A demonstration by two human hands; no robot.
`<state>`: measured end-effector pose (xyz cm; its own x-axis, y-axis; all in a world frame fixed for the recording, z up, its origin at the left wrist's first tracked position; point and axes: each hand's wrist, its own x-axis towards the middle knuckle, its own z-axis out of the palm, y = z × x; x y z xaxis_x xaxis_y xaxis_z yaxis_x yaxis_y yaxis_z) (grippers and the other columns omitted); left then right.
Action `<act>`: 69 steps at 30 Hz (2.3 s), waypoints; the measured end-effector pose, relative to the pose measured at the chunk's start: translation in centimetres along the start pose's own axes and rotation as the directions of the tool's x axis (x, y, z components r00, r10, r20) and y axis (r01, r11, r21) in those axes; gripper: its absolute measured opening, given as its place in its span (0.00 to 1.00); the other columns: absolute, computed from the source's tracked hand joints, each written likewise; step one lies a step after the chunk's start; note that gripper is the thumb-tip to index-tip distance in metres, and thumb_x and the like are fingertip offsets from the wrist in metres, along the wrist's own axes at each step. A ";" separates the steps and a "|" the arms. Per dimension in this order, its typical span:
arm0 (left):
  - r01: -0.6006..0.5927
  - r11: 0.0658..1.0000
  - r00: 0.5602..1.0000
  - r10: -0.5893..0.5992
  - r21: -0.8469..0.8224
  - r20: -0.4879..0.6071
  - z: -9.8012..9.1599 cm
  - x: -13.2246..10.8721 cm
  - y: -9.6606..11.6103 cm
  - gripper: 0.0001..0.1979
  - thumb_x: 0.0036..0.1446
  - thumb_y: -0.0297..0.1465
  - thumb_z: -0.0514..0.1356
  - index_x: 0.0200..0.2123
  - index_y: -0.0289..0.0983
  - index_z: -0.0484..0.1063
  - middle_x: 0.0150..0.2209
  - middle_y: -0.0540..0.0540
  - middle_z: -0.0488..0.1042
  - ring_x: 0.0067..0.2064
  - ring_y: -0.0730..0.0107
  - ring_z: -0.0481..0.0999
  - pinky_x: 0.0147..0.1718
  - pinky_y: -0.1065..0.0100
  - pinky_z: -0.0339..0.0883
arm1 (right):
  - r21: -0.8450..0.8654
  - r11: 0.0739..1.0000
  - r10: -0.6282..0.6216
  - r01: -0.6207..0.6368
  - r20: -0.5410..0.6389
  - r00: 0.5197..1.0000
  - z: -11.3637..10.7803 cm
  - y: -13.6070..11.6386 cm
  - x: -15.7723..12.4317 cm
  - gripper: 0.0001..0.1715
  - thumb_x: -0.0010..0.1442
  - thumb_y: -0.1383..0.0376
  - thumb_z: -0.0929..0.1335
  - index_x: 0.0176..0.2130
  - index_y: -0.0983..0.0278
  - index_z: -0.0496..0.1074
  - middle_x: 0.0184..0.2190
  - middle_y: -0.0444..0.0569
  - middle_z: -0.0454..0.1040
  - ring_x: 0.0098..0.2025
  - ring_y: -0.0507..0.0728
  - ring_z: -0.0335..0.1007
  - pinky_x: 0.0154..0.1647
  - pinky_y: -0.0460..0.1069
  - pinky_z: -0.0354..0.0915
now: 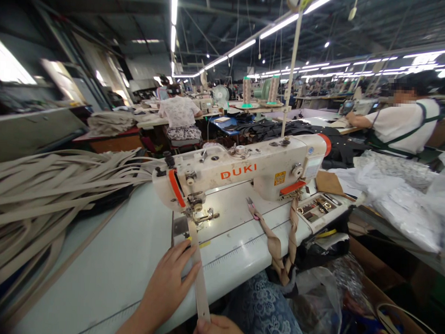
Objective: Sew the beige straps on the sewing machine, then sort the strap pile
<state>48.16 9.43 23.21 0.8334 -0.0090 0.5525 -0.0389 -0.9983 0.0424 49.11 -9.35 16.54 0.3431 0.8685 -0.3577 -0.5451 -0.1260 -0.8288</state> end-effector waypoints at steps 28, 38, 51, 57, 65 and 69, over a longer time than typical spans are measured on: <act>-0.048 0.996 0.999 0.047 0.069 0.026 -0.1 1.0 -0.9 0.16 0.65 0.36 0.51 0.47 0.32 0.72 0.46 0.34 0.77 0.47 0.52 0.77 0.44 0.51 0.75 | -0.960 0.064 -0.520 0.271 0.200 0.830 -2.3 -13.1 0.9 0.10 0.63 0.68 0.65 0.42 0.63 0.75 0.36 0.49 0.72 0.42 0.57 0.65 0.44 0.50 0.60; -0.056 0.996 0.998 0.054 0.075 0.021 0.2 1.8 -1.8 0.12 0.64 0.31 0.52 0.42 0.33 0.74 0.44 0.36 0.79 0.44 0.54 0.78 0.44 0.52 0.75 | -0.918 -0.332 -0.458 0.215 0.356 0.814 -2.5 -14.8 3.8 0.09 0.67 0.66 0.63 0.40 0.64 0.73 0.36 0.49 0.71 0.41 0.57 0.62 0.41 0.50 0.60; 0.008 1.000 0.993 -0.009 0.007 0.120 0.6 3.7 -3.6 0.12 0.62 0.26 0.52 0.42 0.32 0.75 0.44 0.35 0.78 0.46 0.53 0.78 0.47 0.50 0.73 | -0.873 -0.453 -0.462 0.179 0.402 0.790 -2.9 -16.6 7.8 0.08 0.66 0.67 0.64 0.41 0.66 0.74 0.38 0.51 0.73 0.44 0.58 0.65 0.45 0.51 0.63; 0.039 0.999 0.990 -0.036 -0.023 0.137 0.9 4.3 -4.3 0.13 0.61 0.27 0.52 0.43 0.34 0.75 0.46 0.36 0.78 0.48 0.55 0.77 0.49 0.52 0.72 | -0.890 -0.420 -0.464 0.177 0.379 0.801 -2.8 -17.2 8.6 0.09 0.66 0.68 0.64 0.41 0.66 0.74 0.39 0.52 0.73 0.44 0.58 0.65 0.45 0.52 0.64; 0.028 0.998 0.993 -0.022 -0.057 0.114 1.5 4.7 -5.1 0.14 0.62 0.28 0.50 0.45 0.33 0.74 0.47 0.36 0.78 0.48 0.55 0.77 0.49 0.52 0.72 | -0.911 -0.372 -0.494 0.179 0.358 0.792 -3.1 -17.2 9.0 0.11 0.66 0.68 0.63 0.44 0.66 0.73 0.40 0.53 0.71 0.43 0.59 0.64 0.45 0.53 0.63; 0.022 0.998 0.993 -0.016 -0.052 0.121 1.7 4.9 -5.4 0.15 0.64 0.29 0.49 0.46 0.32 0.74 0.47 0.35 0.78 0.48 0.54 0.77 0.49 0.52 0.72 | -0.909 -0.384 -0.502 0.165 0.355 0.788 -3.3 -17.0 9.2 0.12 0.67 0.67 0.62 0.45 0.66 0.73 0.39 0.52 0.71 0.43 0.60 0.63 0.45 0.53 0.63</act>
<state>53.38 14.65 24.33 0.8945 0.0002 0.4471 -0.0486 -0.9940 0.0977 64.06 -0.80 25.95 0.2724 0.9183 0.2872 0.9608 -0.2438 -0.1319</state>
